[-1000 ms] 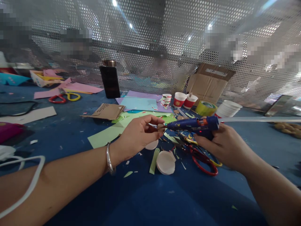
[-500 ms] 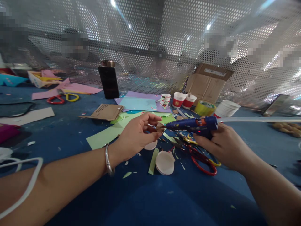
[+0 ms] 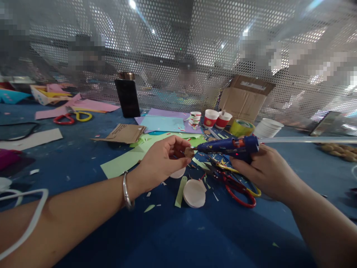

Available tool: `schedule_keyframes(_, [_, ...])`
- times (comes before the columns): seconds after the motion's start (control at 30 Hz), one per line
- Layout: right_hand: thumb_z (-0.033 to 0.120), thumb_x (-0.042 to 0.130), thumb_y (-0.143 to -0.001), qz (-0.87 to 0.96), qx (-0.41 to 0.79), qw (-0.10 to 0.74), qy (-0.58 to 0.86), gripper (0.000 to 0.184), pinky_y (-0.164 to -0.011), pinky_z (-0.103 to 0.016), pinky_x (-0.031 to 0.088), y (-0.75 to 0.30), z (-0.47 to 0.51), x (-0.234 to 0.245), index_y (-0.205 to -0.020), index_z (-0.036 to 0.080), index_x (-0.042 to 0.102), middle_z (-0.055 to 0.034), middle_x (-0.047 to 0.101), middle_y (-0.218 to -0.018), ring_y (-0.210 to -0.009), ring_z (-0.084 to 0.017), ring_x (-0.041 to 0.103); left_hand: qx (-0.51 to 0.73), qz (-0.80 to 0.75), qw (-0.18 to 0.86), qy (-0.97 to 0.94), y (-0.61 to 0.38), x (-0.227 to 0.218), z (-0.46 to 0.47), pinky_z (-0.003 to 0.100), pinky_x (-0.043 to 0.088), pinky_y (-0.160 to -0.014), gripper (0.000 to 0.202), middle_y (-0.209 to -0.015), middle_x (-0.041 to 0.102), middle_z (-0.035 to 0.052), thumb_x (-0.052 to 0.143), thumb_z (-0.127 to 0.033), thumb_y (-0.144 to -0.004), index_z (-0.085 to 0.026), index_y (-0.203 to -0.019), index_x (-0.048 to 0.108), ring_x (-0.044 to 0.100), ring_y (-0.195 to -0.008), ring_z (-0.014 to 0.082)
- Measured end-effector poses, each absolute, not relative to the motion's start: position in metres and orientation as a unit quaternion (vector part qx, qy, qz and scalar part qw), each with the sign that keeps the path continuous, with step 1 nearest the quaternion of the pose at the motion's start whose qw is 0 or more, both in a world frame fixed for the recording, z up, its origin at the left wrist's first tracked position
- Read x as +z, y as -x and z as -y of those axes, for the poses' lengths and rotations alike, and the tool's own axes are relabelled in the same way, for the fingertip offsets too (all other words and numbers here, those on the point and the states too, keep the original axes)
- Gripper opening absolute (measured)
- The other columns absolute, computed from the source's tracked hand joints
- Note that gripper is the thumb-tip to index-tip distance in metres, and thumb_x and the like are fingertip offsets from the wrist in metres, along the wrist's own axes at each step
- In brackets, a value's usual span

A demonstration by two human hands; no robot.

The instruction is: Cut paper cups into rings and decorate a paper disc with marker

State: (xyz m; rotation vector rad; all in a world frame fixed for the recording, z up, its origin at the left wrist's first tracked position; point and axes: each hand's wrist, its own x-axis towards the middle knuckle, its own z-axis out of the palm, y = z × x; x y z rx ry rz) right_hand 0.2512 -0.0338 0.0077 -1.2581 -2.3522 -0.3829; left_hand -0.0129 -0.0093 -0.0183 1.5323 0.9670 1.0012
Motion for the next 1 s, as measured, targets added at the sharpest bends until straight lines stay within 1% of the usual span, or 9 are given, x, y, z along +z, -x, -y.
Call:
schedule_keyframes(0.1, [0.030,0.046,-0.090,0.852,-0.147,0.217,0.452,0.049,-0.060,-0.036,0.038,-0.2518,0.0331,0.0077,-0.043,0.021,0.049,-0.0027,0.046,-0.046,-0.055,-0.018,0.049,0.417,-0.405,0.513,-0.632,0.0126,-0.0172,0.0097,0.032,0.053,-0.081,0.034,-0.096,0.069,0.0042,0.077,-0.018,-0.073,-0.015,-0.102,0.060,0.067,-0.086,0.0155])
schedule_keyframes(0.23, [0.030,0.047,-0.090,0.850,-0.141,0.216,0.460,0.049,-0.059,-0.035,0.038,-0.2510,0.0334,0.0072,-0.042,0.021,0.045,-0.0017,0.044,-0.045,-0.053,-0.016,0.046,0.418,-0.405,0.531,-0.616,0.0114,-0.0153,0.0102,0.030,0.053,-0.081,0.034,-0.093,0.070,0.0033,0.077,-0.015,-0.072,-0.014,-0.102,0.061,0.067,-0.084,0.0141])
schedule_keyframes(0.37, [0.032,0.044,-0.090,0.842,-0.132,0.214,0.478,0.043,-0.058,-0.035,0.038,-0.2478,0.0352,0.0080,-0.048,0.022,0.042,-0.0012,0.045,-0.048,-0.054,-0.017,0.046,0.413,-0.415,0.540,-0.604,0.0103,-0.0143,0.0108,0.030,0.053,-0.081,0.034,-0.091,0.070,0.0032,0.077,-0.014,-0.072,-0.013,-0.102,0.061,0.066,-0.083,0.0134])
schedule_keyframes(0.43, [0.032,0.042,-0.090,0.843,-0.129,0.211,0.479,0.040,-0.059,-0.035,0.038,-0.2462,0.0360,0.0092,-0.050,0.023,0.041,-0.0004,0.044,-0.048,-0.053,-0.017,0.045,0.415,-0.415,0.539,-0.604,0.0105,-0.0150,0.0109,0.030,0.053,-0.081,0.033,-0.091,0.071,0.0034,0.077,-0.015,-0.073,-0.013,-0.101,0.061,0.066,-0.083,0.0136])
schedule_keyframes(0.57, [0.031,0.040,-0.089,0.847,-0.132,0.211,0.470,0.041,-0.056,-0.034,0.035,-0.2444,0.0370,0.0115,-0.049,0.024,0.035,0.0009,0.037,-0.045,-0.051,-0.017,0.043,0.415,-0.409,0.541,-0.607,0.0113,-0.0178,0.0103,0.032,0.053,-0.082,0.034,-0.092,0.071,0.0045,0.078,-0.016,-0.072,-0.014,-0.101,0.061,0.067,-0.084,0.0149])
schedule_keyframes(0.73, [0.028,0.040,-0.089,0.858,-0.144,0.204,0.448,0.042,-0.056,-0.034,0.034,-0.2458,0.0372,0.0111,-0.048,0.023,0.035,0.0015,0.037,-0.044,-0.049,-0.016,0.041,0.414,-0.407,0.541,-0.608,0.0108,-0.0184,0.0093,0.033,0.053,-0.082,0.034,-0.092,0.071,0.0044,0.078,-0.017,-0.071,-0.014,-0.101,0.061,0.067,-0.084,0.0151])
schedule_keyframes(0.93, [0.029,0.040,-0.090,0.858,-0.155,0.210,0.442,0.043,-0.055,-0.034,0.033,-0.2464,0.0374,0.0114,-0.048,0.023,0.035,0.0021,0.034,-0.044,-0.048,-0.016,0.040,0.419,-0.405,0.527,-0.618,0.0118,-0.0163,0.0104,0.032,0.053,-0.082,0.035,-0.092,0.071,0.0039,0.079,-0.018,-0.072,-0.014,-0.101,0.062,0.067,-0.084,0.0147])
schedule_keyframes(1.0, [0.029,0.041,-0.089,0.857,-0.151,0.212,0.445,0.042,-0.055,-0.034,0.033,-0.2457,0.0377,0.0118,-0.048,0.023,0.035,0.0018,0.035,-0.044,-0.048,-0.015,0.040,0.423,-0.403,0.526,-0.618,0.0123,-0.0163,0.0100,0.031,0.053,-0.082,0.034,-0.092,0.071,0.0032,0.079,-0.018,-0.072,-0.014,-0.101,0.061,0.067,-0.083,0.0140])
